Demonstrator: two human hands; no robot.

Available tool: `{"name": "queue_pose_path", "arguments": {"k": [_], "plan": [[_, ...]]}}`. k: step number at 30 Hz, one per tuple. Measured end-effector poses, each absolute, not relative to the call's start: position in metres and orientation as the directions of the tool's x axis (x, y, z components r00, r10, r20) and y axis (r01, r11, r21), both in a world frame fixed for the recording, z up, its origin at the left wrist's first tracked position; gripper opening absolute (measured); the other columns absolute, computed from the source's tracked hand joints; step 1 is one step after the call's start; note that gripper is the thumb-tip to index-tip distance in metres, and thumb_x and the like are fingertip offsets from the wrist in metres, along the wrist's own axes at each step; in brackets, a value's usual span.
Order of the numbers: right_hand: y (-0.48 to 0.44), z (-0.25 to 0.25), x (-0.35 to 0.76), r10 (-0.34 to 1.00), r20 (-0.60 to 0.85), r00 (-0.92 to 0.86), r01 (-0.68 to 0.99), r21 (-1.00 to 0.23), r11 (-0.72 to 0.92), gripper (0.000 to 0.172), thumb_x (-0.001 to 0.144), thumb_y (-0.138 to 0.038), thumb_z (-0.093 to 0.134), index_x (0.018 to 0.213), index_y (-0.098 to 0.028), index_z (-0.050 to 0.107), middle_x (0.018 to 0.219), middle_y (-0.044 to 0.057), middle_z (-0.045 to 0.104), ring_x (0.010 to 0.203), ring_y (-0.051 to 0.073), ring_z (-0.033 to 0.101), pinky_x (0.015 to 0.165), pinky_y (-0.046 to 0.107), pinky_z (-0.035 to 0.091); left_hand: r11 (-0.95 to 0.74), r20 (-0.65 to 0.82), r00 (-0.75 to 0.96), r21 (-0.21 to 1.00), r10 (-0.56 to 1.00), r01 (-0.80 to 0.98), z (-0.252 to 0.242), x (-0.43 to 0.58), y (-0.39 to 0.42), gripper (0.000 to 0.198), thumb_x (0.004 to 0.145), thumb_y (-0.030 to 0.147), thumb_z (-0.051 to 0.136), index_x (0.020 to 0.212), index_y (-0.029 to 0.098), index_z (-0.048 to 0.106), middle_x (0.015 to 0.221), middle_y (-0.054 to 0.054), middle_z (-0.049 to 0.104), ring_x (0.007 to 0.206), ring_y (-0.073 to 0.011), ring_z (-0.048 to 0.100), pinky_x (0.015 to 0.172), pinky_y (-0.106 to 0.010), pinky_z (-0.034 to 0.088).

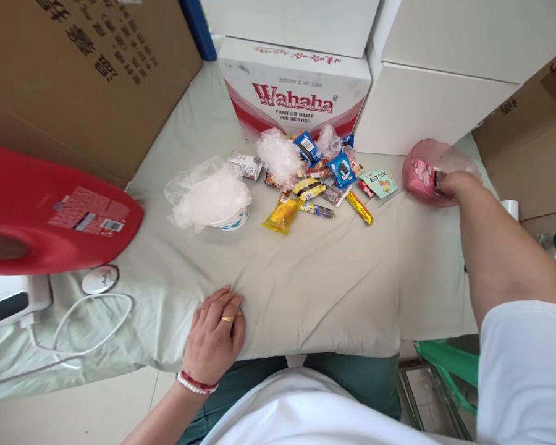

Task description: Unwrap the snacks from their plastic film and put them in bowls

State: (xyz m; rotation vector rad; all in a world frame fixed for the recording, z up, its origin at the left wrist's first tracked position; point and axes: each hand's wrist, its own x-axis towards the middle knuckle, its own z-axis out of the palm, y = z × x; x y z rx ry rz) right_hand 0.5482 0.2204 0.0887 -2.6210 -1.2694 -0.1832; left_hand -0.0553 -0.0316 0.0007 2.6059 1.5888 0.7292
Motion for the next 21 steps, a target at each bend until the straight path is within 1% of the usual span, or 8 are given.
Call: {"name": "queue_pose_path", "arguments": {"k": [3,5,7,9,11,13,17,21], "plan": [[0.222,0.111,0.519,0.731,0.209,0.65,0.755,-0.067,-0.652,0.059,0.1,-0.04,0.053,0.102,0.016,0.071,0.12,0.039,0.064,0.136,0.04,0.05,0.079,0.052,0.034,-0.481,0.386,0.371,0.244,0.845,0.842,0.001,-0.056,-0.032,0.035,0.089,0.011,0.058,0.123,0.022,0.062,0.116,-0.012,0.071,0.125,-0.0327,0.065,0.104,-0.046,0.051],[0.225,0.129,0.483,0.809,0.282,0.516,0.852,-0.065,-0.52,0.065,0.105,-0.037,0.034,0.117,0.018,0.066,0.123,0.033,0.064,0.133,0.038,0.051,0.081,0.05,0.034,-0.484,0.39,0.372,0.243,0.842,0.841,0.001,-0.055,-0.032,0.035,0.09,0.011,0.058,0.122,0.021,0.062,0.115,-0.012,0.071,0.125,-0.0326,0.065,0.104,-0.046,0.051],[0.226,0.142,0.435,0.914,0.342,0.216,0.976,-0.086,-0.199,0.063,0.108,-0.033,0.027,0.123,0.014,0.066,0.124,0.028,0.065,0.125,0.035,0.057,0.085,0.048,0.037,-0.489,0.396,0.376,0.239,0.838,0.839,0.001,-0.054,-0.032,0.034,0.09,0.01,0.057,0.122,0.02,0.063,0.114,-0.012,0.072,0.125,-0.0326,0.066,0.103,-0.047,0.051],[0.228,0.142,0.379,0.899,0.395,-0.187,0.972,-0.059,0.228,0.041,0.101,-0.022,0.057,0.135,0.0,0.064,0.134,0.025,0.063,0.125,0.037,0.054,0.096,0.051,0.043,-0.493,0.408,0.375,0.235,0.832,0.838,0.002,-0.053,-0.032,0.033,0.09,0.01,0.057,0.121,0.018,0.063,0.113,-0.013,0.072,0.124,-0.0326,0.066,0.103,-0.047,0.051],[0.232,0.13,0.323,0.788,0.393,-0.475,0.854,-0.011,0.52,0.065,0.089,-0.012,0.073,0.151,-0.014,0.055,0.154,0.017,0.052,0.135,0.035,0.045,0.112,0.053,0.04,-0.494,0.418,0.374,0.228,0.828,0.839,0.002,-0.051,-0.032,0.032,0.09,0.008,0.057,0.12,0.017,0.063,0.112,-0.013,0.072,0.124,-0.0326,0.066,0.102,-0.047,0.052],[0.239,0.113,0.278,0.719,0.337,-0.608,0.752,-0.044,0.657,0.061,0.09,-0.011,0.069,0.149,-0.022,0.057,0.163,0.009,0.045,0.145,0.033,0.037,0.121,0.056,0.031,-0.491,0.425,0.37,0.22,0.826,0.843,0.003,-0.05,-0.033,0.031,0.09,0.008,0.057,0.119,0.016,0.062,0.112,-0.014,0.071,0.124,-0.0324,0.066,0.102,-0.046,0.052],[0.249,0.089,0.237,0.795,0.349,-0.496,0.734,-0.32,0.599,0.017,0.096,-0.018,0.06,0.106,-0.018,0.073,0.127,0.011,0.071,0.137,0.026,0.047,0.12,0.047,0.035,-0.477,0.431,0.352,0.223,0.831,0.85,0.003,-0.048,-0.034,0.028,0.092,0.008,0.056,0.118,0.016,0.061,0.112,-0.013,0.07,0.123,-0.032,0.065,0.1,-0.046,0.053],[0.216,0.085,0.249,0.869,0.448,-0.21,0.73,-0.519,0.444,0.025,0.103,-0.03,0.046,0.108,-0.019,0.068,0.092,0.008,0.071,0.097,0.023,0.064,0.094,0.041,0.053,-0.47,0.441,0.329,0.261,0.835,0.843,0.001,-0.049,-0.035,0.025,0.093,0.011,0.057,0.117,0.017,0.061,0.112,-0.014,0.07,0.122,-0.032,0.065,0.1,-0.046,0.053]]}}
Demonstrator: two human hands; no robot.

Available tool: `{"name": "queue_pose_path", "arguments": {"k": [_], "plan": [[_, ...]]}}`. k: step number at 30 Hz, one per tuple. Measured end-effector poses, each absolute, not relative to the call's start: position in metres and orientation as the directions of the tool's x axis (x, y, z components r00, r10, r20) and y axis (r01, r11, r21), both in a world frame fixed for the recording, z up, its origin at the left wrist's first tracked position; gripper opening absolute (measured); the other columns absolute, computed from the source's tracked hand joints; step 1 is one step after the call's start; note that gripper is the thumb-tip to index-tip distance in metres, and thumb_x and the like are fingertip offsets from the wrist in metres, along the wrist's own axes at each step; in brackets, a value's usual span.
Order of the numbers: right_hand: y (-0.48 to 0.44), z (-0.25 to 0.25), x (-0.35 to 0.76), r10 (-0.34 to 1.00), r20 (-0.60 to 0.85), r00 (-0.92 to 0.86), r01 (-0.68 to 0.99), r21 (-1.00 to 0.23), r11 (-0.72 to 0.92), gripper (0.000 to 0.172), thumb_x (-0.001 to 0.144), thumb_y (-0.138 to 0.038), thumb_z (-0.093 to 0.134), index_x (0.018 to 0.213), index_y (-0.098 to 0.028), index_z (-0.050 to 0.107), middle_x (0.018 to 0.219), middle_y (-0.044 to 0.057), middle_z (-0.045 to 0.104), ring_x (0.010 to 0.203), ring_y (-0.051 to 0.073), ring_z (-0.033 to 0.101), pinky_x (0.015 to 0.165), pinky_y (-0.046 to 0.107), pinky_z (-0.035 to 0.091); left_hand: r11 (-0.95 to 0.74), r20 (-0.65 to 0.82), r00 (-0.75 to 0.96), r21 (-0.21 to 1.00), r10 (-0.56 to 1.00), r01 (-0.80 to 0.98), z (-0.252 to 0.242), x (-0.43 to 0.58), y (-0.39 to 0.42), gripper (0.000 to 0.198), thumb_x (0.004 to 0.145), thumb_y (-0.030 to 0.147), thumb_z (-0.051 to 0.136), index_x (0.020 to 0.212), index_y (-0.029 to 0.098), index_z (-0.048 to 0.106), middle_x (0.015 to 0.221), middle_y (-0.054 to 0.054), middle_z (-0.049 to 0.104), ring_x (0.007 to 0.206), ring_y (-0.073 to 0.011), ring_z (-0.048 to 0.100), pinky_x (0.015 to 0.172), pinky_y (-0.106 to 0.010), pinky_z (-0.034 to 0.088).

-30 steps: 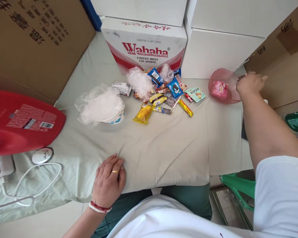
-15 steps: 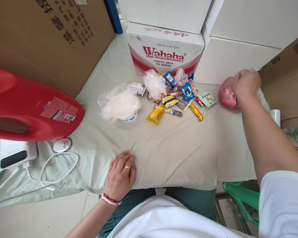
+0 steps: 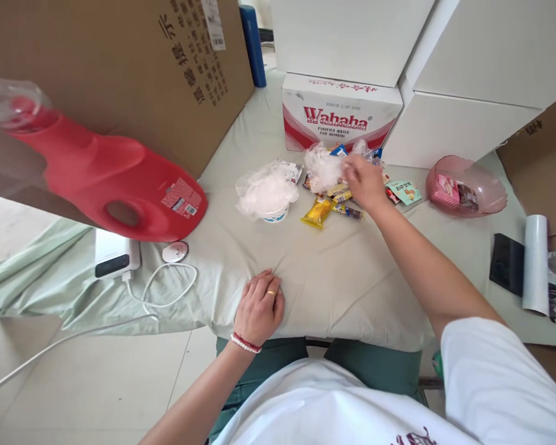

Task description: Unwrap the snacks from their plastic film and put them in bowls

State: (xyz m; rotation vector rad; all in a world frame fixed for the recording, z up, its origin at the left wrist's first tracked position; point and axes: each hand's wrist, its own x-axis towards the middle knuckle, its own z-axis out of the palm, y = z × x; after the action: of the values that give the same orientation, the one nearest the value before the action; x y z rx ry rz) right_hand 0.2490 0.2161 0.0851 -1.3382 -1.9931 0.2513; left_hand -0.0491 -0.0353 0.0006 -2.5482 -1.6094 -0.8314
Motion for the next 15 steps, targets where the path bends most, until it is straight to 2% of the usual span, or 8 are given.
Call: {"name": "queue_pose_path", "arguments": {"k": [2,4,6,8,10,11,13,15], "plan": [[0.179,0.082,0.259,0.911,0.404,0.079,0.55,-0.78,0.298,0.025,0.101,-0.041,0.049,0.105,-0.023,0.065,0.078,0.002,0.064,0.073,0.019,0.062,0.073,0.034,0.055,-0.466,0.458,0.298,0.313,0.838,0.828,-0.002,-0.051,-0.037,0.025,0.093,0.016,0.06,0.119,0.018,0.061,0.114,-0.014,0.069,0.123,-0.0328,0.065,0.1,-0.047,0.054],[0.134,0.074,0.265,0.934,0.209,0.29,0.265,-0.955,0.131,0.023,0.094,-0.047,0.058,0.094,-0.024,0.061,0.066,-0.004,0.054,0.057,0.015,0.054,0.057,0.027,0.047,-0.448,0.477,0.227,0.421,0.849,0.789,-0.003,-0.052,-0.039,0.025,0.094,0.021,0.062,0.119,0.019,0.061,0.118,-0.015,0.067,0.124,-0.0329,0.064,0.1,-0.048,0.054],[0.088,0.063,0.265,0.924,0.038,0.38,0.068,-0.998,0.013,0.023,0.085,-0.046,0.067,0.087,-0.024,0.059,0.063,-0.006,0.05,0.052,0.012,0.048,0.051,0.024,0.041,-0.383,0.445,0.102,0.607,0.89,0.696,0.001,-0.046,-0.041,0.022,0.096,0.027,0.062,0.117,0.02,0.062,0.118,-0.014,0.066,0.119,-0.0305,0.065,0.099,-0.047,0.055],[0.049,0.052,0.261,0.891,-0.046,0.452,-0.03,-0.999,-0.036,0.024,0.079,-0.043,0.071,0.084,-0.023,0.057,0.065,-0.007,0.052,0.054,0.011,0.048,0.052,0.023,0.04,-0.25,0.283,0.007,0.838,0.959,0.485,0.011,-0.03,-0.042,0.023,0.101,0.035,0.057,0.117,0.02,0.059,0.111,-0.012,0.067,0.105,-0.0255,0.069,0.092,-0.043,0.057],[0.018,0.043,0.255,0.854,-0.059,0.516,-0.036,-0.998,-0.047,0.024,0.078,-0.042,0.07,0.083,-0.023,0.056,0.066,-0.007,0.054,0.054,0.01,0.048,0.053,0.022,0.04,-0.057,0.045,0.068,0.98,0.997,0.188,0.025,-0.006,-0.042,0.031,0.105,0.047,0.048,0.121,0.021,0.055,0.103,-0.009,0.067,0.094,-0.0216,0.071,0.086,-0.04,0.059],[0.006,0.04,0.251,0.843,-0.047,0.536,0.003,-0.998,-0.057,0.024,0.08,-0.043,0.069,0.083,-0.023,0.055,0.066,-0.007,0.054,0.054,0.011,0.048,0.053,0.023,0.04,0.028,-0.039,0.142,0.997,0.989,0.078,0.033,0.008,-0.041,0.037,0.105,0.053,0.045,0.123,0.021,0.053,0.103,-0.009,0.067,0.095,-0.0219,0.072,0.086,-0.04,0.059],[-0.01,0.037,0.245,0.84,0.0,0.542,0.14,-0.986,-0.09,0.021,0.087,-0.044,0.064,0.087,-0.024,0.057,0.062,-0.007,0.055,0.053,0.012,0.049,0.053,0.024,0.04,0.07,-0.075,0.228,0.997,0.971,0.03,0.047,0.036,-0.038,0.051,0.098,0.062,0.055,0.128,0.022,0.053,0.118,-0.012,0.067,0.112,-0.026,0.069,0.092,-0.042,0.058],[-0.018,0.039,0.24,0.859,0.048,0.51,0.266,-0.958,-0.104,0.021,0.092,-0.045,0.061,0.095,-0.024,0.06,0.06,-0.006,0.057,0.053,0.014,0.052,0.055,0.026,0.043,0.034,-0.064,0.242,0.991,0.968,0.129,0.054,0.058,-0.033,0.065,0.084,0.064,0.073,0.13,0.021,0.056,0.133,-0.016,0.062,0.126,-0.0307,0.062,0.101,-0.045,0.054]]}}
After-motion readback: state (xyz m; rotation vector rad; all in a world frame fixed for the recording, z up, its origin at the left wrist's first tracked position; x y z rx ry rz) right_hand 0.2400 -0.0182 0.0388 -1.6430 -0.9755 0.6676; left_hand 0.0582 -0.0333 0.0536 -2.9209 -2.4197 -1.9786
